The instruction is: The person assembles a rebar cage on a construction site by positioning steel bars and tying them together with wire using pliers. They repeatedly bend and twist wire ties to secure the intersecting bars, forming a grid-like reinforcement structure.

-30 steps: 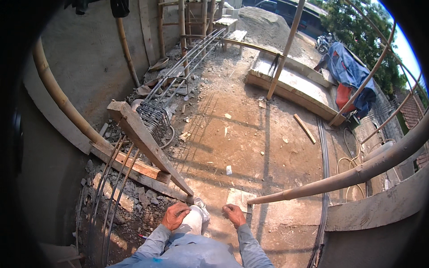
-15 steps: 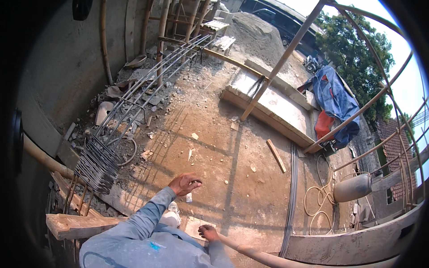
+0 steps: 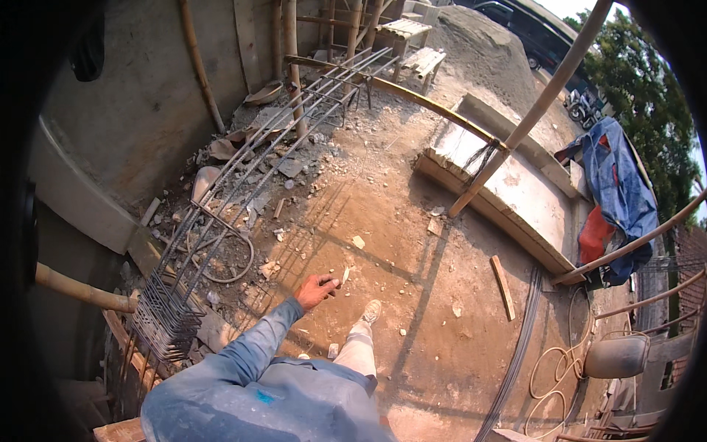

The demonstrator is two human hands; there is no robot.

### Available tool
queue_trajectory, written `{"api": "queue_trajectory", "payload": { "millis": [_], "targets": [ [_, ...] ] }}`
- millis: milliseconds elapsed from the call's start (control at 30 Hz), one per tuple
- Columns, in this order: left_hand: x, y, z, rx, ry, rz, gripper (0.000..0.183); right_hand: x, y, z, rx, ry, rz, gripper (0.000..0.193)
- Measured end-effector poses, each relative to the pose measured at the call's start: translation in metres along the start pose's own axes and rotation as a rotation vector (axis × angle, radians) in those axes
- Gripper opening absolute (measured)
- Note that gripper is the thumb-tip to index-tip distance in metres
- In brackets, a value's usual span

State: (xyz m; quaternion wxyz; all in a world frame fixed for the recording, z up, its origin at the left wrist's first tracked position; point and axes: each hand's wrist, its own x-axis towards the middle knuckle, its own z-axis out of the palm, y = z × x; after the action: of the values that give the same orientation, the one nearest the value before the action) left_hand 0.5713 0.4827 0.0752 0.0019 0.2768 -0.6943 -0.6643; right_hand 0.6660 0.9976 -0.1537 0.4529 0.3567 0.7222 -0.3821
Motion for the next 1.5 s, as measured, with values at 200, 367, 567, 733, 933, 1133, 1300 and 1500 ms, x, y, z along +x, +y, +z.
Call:
{"api": "queue_trajectory", "payload": {
  "millis": [200, 367, 567, 733, 933, 1133, 1300, 1500],
  "targets": [
    [0.134, 0.041, -0.016, -0.684, 0.432, -0.275, 0.033, 0.047, -0.192, -0.035, -0.171, -0.109, -0.109, 0.027],
    [0.221, 0.112, -0.030, -0.868, 0.541, -0.171, 0.030, 0.073, -0.478, -0.071, -0.337, -0.119, -0.348, 0.030],
    [0.351, 0.158, -0.106, -0.344, 0.894, 0.160, 0.030, 0.020, -0.805, 0.010, -0.367, -0.153, -0.839, 0.038],
    [0.469, 0.205, -0.220, 0.244, 1.146, 0.332, 0.035, -0.063, -0.951, 0.174, -0.378, -0.509, -1.056, 0.041],
    [0.563, 0.233, -0.294, 0.372, 0.806, -0.021, 0.040, -0.123, -1.049, 0.351, -0.452, -0.686, -1.170, 0.042],
    [0.575, 0.226, -0.305, 0.217, 0.775, -0.039, 0.039, -0.130, -1.113, 0.446, -0.542, -0.796, -1.315, 0.043],
    [0.591, 0.208, -0.304, 0.290, 0.840, -0.195, 0.039, -0.107, -1.150, 0.482, -0.561, -0.988, -1.053, 0.049],
    [0.609, 0.198, -0.334, -0.228, 0.451, -0.556, 0.040, -0.096, -1.175, 0.499, -0.878, -1.247, -1.008, 0.041]
  ]
}}
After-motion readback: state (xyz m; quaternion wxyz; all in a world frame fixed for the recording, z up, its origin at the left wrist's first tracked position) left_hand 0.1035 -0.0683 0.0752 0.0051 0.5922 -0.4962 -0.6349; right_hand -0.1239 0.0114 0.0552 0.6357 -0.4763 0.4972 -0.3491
